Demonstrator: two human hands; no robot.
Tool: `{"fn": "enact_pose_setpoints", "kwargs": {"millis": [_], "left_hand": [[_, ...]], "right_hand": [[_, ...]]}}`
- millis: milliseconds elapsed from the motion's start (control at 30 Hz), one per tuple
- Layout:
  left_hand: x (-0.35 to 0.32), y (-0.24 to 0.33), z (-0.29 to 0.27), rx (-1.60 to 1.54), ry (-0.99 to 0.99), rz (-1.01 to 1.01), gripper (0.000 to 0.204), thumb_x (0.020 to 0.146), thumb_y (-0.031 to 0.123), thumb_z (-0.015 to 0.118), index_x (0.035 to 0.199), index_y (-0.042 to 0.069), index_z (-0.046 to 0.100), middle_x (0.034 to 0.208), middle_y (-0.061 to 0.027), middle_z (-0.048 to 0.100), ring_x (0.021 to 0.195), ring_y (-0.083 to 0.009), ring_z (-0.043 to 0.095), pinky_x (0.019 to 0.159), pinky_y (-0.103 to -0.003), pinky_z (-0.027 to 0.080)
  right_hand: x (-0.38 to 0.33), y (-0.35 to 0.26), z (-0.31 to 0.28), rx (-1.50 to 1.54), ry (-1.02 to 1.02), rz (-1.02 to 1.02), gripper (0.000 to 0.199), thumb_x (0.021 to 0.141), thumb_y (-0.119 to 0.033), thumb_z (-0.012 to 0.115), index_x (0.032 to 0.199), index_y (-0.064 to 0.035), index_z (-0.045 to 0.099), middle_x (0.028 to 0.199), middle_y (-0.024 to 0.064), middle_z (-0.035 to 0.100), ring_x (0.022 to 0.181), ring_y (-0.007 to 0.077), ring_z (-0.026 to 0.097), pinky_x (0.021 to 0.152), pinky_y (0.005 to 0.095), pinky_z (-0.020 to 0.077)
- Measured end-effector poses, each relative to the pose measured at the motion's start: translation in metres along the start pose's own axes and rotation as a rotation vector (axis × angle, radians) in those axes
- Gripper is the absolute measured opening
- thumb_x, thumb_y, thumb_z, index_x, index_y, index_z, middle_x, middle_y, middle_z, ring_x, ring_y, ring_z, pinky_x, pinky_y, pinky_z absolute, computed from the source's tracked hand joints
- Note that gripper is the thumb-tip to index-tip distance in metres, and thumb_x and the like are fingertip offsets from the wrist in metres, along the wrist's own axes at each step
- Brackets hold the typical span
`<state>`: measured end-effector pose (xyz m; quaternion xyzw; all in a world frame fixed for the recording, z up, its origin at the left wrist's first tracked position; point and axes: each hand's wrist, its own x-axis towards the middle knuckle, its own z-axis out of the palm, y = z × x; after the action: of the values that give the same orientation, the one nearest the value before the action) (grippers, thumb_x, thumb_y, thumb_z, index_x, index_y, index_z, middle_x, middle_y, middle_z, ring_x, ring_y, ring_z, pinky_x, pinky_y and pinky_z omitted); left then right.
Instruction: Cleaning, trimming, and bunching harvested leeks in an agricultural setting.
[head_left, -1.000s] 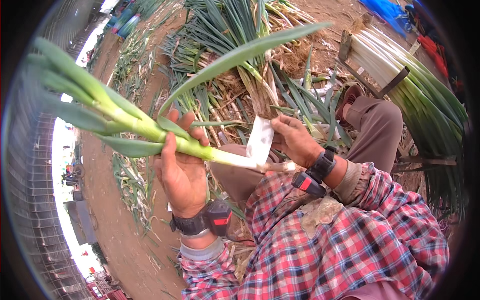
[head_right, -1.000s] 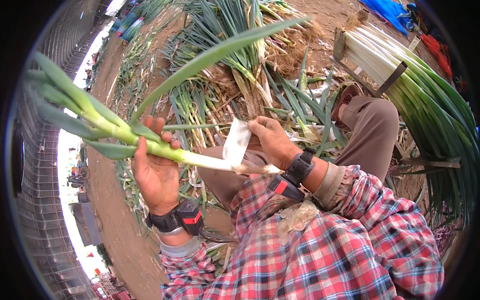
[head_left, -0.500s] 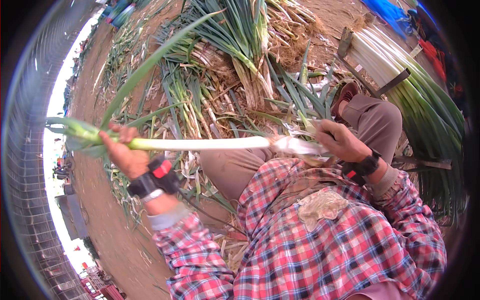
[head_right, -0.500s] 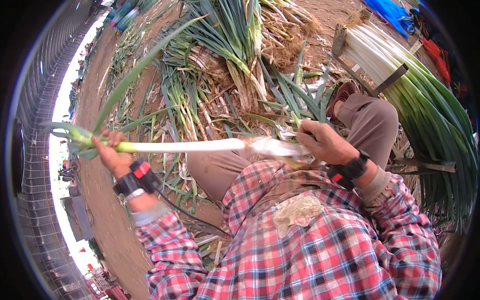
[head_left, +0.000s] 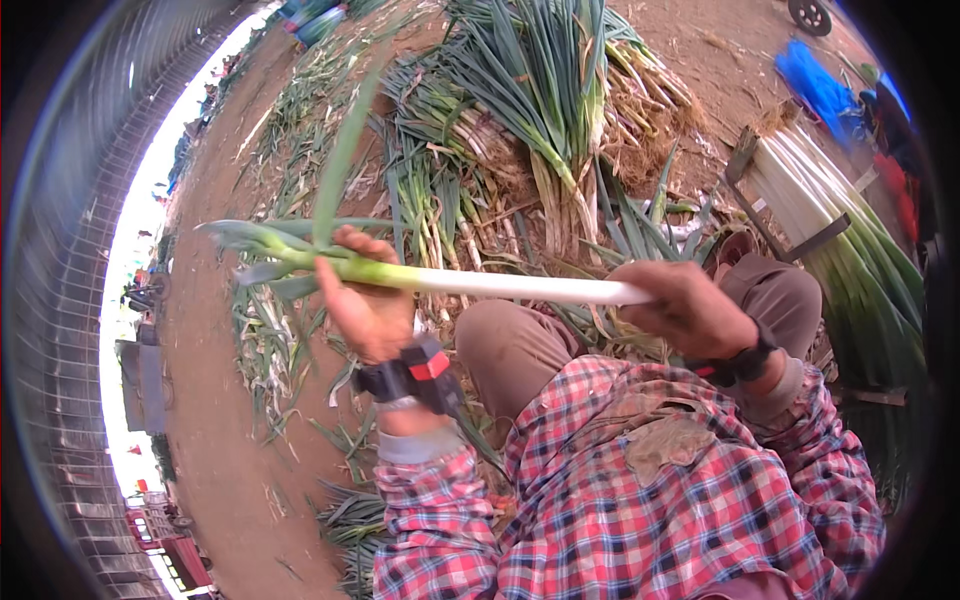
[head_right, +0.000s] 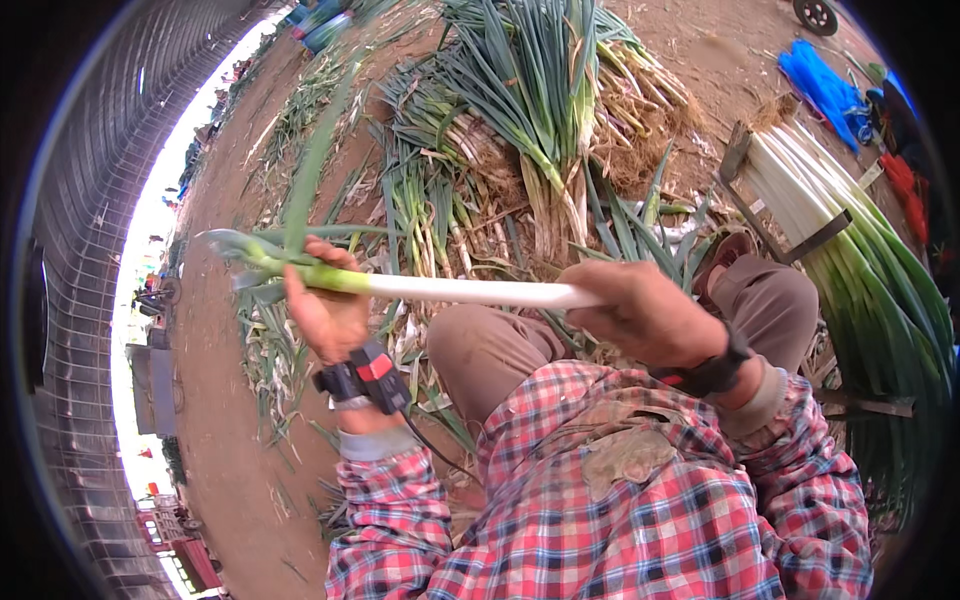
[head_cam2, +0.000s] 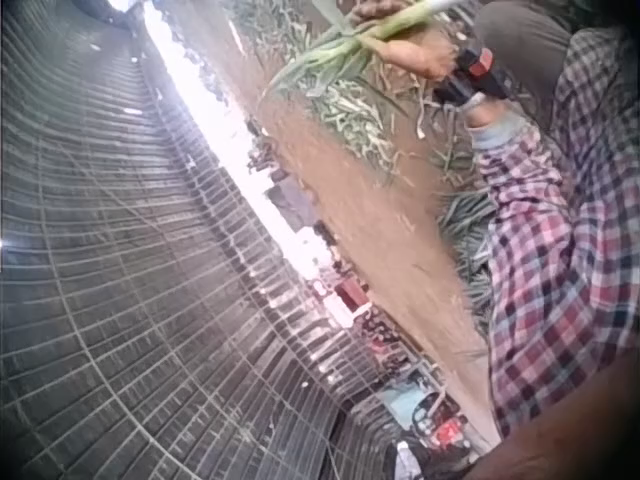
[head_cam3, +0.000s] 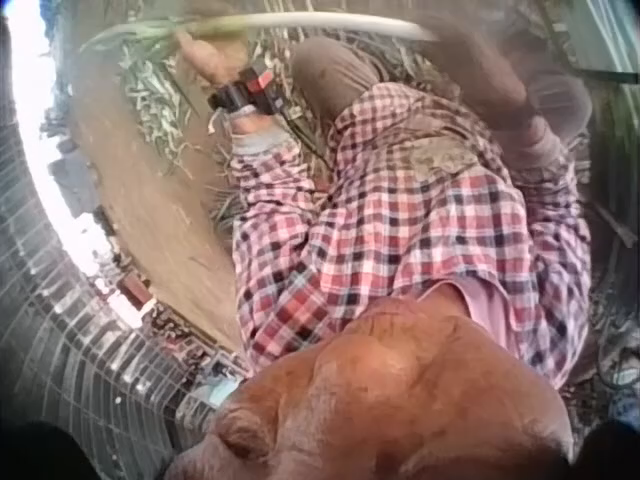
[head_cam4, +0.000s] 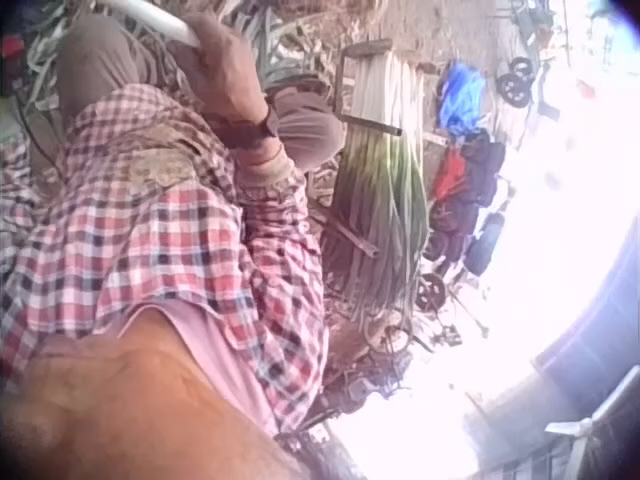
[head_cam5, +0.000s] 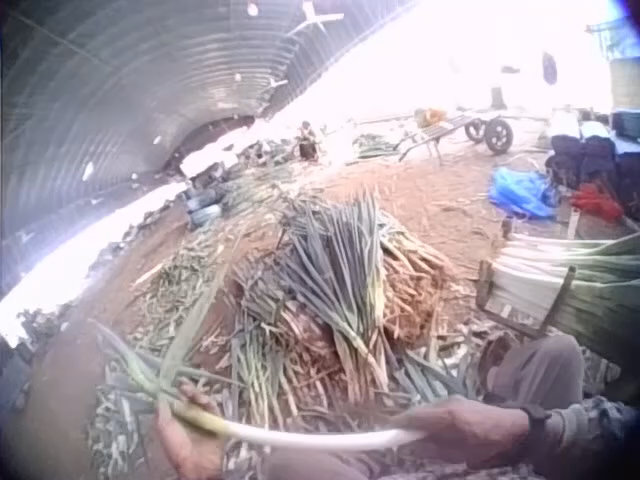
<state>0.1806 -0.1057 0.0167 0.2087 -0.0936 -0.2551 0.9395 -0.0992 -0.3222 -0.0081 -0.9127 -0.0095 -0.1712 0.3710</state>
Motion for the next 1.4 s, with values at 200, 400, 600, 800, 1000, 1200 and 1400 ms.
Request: {"fn": "enact_pose_setpoints", "kwargs": {"millis": [200,400,600,800,1000,1200,1400], "left_hand": [[-0.019,-0.062,0.011,0.031,0.182,-0.304,0.027,0.098,0.017,0.052,0.117,-0.002,0.056,0.116,-0.0154,0.066,0.101,-0.0252,0.067,0.085,-0.038,0.059],[-0.038,-0.137,0.057,0.008,0.195,-0.461,0.026,0.097,0.022,0.058,0.110,0.000,0.059,0.098,-0.0123,0.070,0.081,-0.0212,0.070,0.076,-0.032,0.061],[-0.052,-0.133,0.099,1.237,-0.376,-0.091,0.041,0.091,0.030,0.067,0.115,0.000,0.054,0.098,-0.0098,0.066,0.084,-0.0219,0.065,0.077,-0.033,0.053],[-0.011,-0.170,0.076,1.781,-0.765,0.262,0.029,0.091,0.023,0.064,0.105,0.001,0.051,0.080,-0.0195,0.062,0.072,-0.0385,0.062,0.063,-0.046,0.047],[-0.005,-0.146,0.075,1.798,-0.791,0.268,0.021,0.092,0.020,0.062,0.099,0.003,0.052,0.076,-0.0185,0.062,0.068,-0.0370,0.063,0.058,-0.044,0.046],[0.028,-0.090,0.053,1.786,-0.524,0.119,0.017,0.095,0.019,0.059,0.099,0.002,0.056,0.078,-0.0064,0.061,0.068,-0.0157,0.059,0.062,-0.031,0.047],[0.070,-0.018,0.097,1.364,-0.393,0.236,0.018,0.098,0.022,0.054,0.098,0.004,0.056,0.085,-0.0081,0.064,0.081,-0.0174,0.063,0.073,-0.031,0.052]], "right_hand": [[0.001,0.003,-0.082,0.943,0.533,0.150,0.034,0.086,-0.007,0.064,0.120,-0.0034,0.060,0.084,0.0048,0.065,0.075,0.0062,0.058,0.063,0.0192,0.0472],[0.064,-0.013,-0.038,0.653,0.479,-0.063,0.036,0.096,-0.024,0.062,0.124,-0.0023,0.056,0.118,0.0087,0.062,0.099,0.0130,0.061,0.081,0.0282,0.0525],[0.092,0.015,-0.042,1.085,0.774,0.227,0.032,0.100,-0.031,0.054,0.097,-0.0004,0.061,0.090,0.0113,0.069,0.086,0.0167,0.067,0.071,0.0304,0.0547],[0.085,-0.022,-0.079,1.103,0.796,0.157,0.038,0.098,-0.040,0.055,0.091,-0.0035,0.061,0.080,0.0044,0.066,0.069,0.0104,0.059,0.060,0.0253,0.0476],[0.076,0.035,-0.198,-0.306,1.213,-0.275,0.024,0.097,-0.026,0.055,0.103,-0.0028,0.061,0.073,0.0013,0.059,0.062,0.0168,0.055,0.065,0.0329,0.0489],[0.006,0.078,-0.291,-0.525,0.903,-0.336,0.011,0.089,-0.009,0.057,0.099,-0.0053,0.058,0.088,0.0055,0.061,0.071,0.0154,0.058,0.067,0.0297,0.0513],[0.017,0.120,-0.258,-0.735,0.656,0.335,0.037,0.088,-0.015,0.066,0.120,0.0014,0.058,0.118,0.0151,0.061,0.117,0.0285,0.054,0.100,0.0373,0.0423]]}}
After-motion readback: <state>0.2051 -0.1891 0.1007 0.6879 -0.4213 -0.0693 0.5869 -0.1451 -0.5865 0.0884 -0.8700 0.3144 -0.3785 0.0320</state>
